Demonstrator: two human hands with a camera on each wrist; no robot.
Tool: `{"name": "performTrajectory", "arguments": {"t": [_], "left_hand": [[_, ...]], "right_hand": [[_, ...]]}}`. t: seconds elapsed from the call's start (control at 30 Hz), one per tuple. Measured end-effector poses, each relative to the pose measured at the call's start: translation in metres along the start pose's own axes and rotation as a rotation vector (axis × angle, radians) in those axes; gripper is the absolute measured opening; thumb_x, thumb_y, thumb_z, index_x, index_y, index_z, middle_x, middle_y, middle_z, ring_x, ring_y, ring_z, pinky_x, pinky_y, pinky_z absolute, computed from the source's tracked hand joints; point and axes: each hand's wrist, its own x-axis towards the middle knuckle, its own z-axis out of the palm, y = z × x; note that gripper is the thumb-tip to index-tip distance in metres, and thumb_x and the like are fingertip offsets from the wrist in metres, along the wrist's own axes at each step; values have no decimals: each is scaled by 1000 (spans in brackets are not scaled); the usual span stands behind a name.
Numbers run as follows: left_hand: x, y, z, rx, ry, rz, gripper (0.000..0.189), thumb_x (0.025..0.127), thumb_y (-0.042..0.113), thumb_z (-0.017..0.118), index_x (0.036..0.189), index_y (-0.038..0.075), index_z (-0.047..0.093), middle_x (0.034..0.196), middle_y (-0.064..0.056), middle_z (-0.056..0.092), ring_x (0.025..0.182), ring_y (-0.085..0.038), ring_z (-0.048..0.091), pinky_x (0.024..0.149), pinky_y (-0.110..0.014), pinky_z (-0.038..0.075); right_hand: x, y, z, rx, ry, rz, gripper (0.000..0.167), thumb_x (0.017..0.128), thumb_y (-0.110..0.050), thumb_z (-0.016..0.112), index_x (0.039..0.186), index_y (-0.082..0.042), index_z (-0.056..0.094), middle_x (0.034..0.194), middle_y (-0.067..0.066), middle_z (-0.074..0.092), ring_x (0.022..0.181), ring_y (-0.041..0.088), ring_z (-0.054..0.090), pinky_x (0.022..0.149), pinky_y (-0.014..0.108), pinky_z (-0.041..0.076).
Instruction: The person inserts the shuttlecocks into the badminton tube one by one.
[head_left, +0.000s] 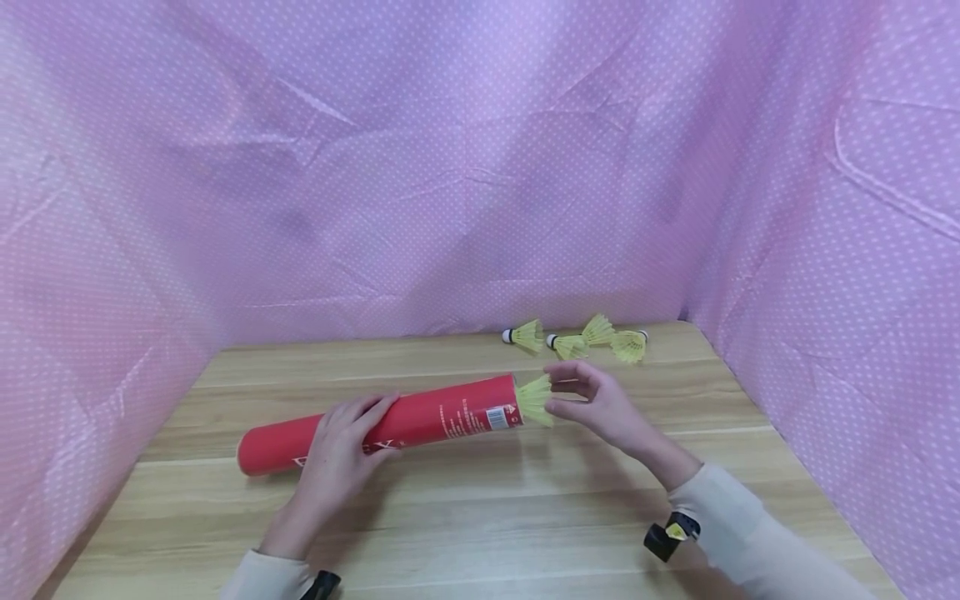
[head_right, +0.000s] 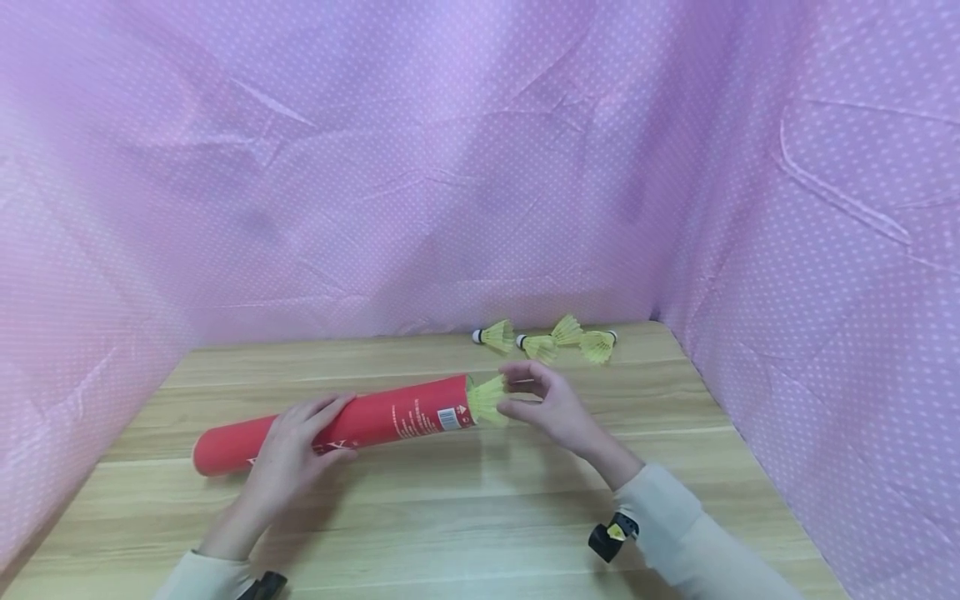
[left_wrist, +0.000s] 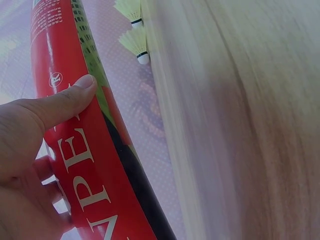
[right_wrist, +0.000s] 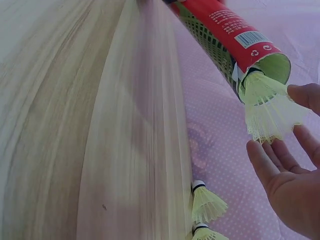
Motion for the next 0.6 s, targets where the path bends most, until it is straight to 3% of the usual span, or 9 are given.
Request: {"name": "performTrajectory", "arguments": {"t": [0.37, 0.6], "left_hand": [[1, 0, 3, -12, -20, -9, 87, 66, 20, 96, 144, 19, 57, 133, -10, 60, 121, -35, 53, 107, -56, 33], [1, 1, 5, -14, -19, -17, 88, 66, 21, 96, 144, 20, 57, 133, -10, 60, 120, -34, 53, 107, -56, 34]], "right_hand": [[6, -2, 7, 53, -25, -45, 48, 90, -7, 75, 136, -5, 59, 134, 15, 60, 123, 35, 58, 94, 34, 54], [8, -6, 9, 25, -33, -19, 48, 91, -13, 76, 136, -10, 61, 136, 11, 60, 125, 31, 57, 91, 36, 56]]}}
